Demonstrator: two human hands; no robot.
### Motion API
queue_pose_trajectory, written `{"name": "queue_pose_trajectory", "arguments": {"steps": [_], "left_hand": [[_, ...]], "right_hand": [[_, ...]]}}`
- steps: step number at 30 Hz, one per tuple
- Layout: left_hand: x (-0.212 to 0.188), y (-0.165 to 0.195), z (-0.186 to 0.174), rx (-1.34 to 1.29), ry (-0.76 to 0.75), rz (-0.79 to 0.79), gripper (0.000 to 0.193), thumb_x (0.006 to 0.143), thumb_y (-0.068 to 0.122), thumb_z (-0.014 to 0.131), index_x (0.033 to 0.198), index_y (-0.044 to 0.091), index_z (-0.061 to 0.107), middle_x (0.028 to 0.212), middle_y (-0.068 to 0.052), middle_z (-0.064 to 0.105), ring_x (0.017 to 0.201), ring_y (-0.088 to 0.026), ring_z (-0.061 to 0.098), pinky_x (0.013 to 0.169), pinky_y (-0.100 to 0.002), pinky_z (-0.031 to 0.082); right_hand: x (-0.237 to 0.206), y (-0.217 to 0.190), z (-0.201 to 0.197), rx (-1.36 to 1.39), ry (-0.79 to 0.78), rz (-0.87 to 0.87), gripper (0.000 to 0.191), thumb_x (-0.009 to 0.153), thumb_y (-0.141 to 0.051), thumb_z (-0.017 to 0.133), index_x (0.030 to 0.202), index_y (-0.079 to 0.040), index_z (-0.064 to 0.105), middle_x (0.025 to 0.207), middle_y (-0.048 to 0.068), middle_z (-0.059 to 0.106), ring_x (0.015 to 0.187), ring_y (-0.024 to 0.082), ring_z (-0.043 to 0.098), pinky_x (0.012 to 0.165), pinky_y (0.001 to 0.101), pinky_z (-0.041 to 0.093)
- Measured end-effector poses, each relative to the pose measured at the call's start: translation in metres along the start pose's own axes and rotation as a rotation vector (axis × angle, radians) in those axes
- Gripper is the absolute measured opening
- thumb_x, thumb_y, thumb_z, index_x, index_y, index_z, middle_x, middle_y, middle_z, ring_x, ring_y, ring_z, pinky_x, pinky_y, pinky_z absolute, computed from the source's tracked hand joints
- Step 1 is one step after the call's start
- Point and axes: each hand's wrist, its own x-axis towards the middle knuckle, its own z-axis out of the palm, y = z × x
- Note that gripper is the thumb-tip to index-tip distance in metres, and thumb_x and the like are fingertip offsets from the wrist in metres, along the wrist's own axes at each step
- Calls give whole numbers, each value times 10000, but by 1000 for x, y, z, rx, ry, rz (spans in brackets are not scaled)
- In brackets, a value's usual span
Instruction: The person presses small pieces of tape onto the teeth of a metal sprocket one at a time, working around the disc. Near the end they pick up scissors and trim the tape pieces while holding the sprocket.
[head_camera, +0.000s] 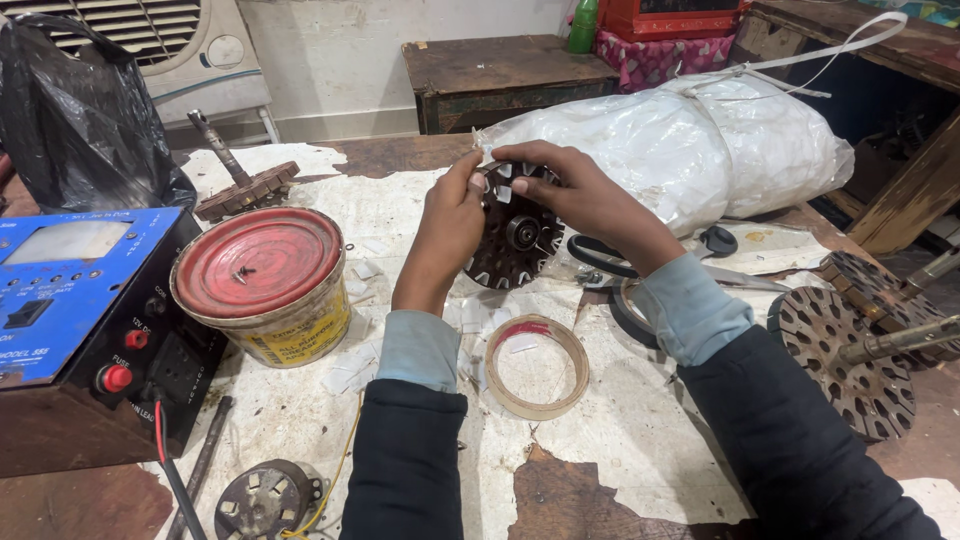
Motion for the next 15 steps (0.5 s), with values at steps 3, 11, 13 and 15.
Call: {"name": "queue_pose_trajectory", "arguments": {"steps": [3,11,13,15], "left_hand": [[0,2,2,58,-63,-49,434,1020,200,537,1424,41,526,1345,-198,648,1281,-332,621,1068,-386,456],[-5,7,7,180,-90,-16,559,905,174,694,1414,84,482,1392,-144,587,1302,-307,572,1072,-416,443],[-5,5,8,195,-61,37,533,920,187,694,1403,82,495,1389,-153,585,1304,-329,558,1071,-427,434],[-5,4,10,203,-62,19,506,932,194,681,1397,93,507,1367,-155,604,1293,-337,571,1065,-430,440]], "right_hand": [[-1,4,-2,1,43,9,397,950,-186,687,1342,-132,665,1239,79,736,1136,186,685,979,360,557],[-1,6,0,-54,98,-5,358,954,-144,695,1307,-90,680,1192,97,753,1067,174,700,945,337,557],[0,6,0,-90,113,-44,347,953,-133,699,1295,-74,683,1185,108,752,1063,178,704,939,341,555],[-1,5,1,-106,124,-36,343,947,-131,701,1285,-70,687,1165,109,756,1042,180,711,924,342,558]]}}
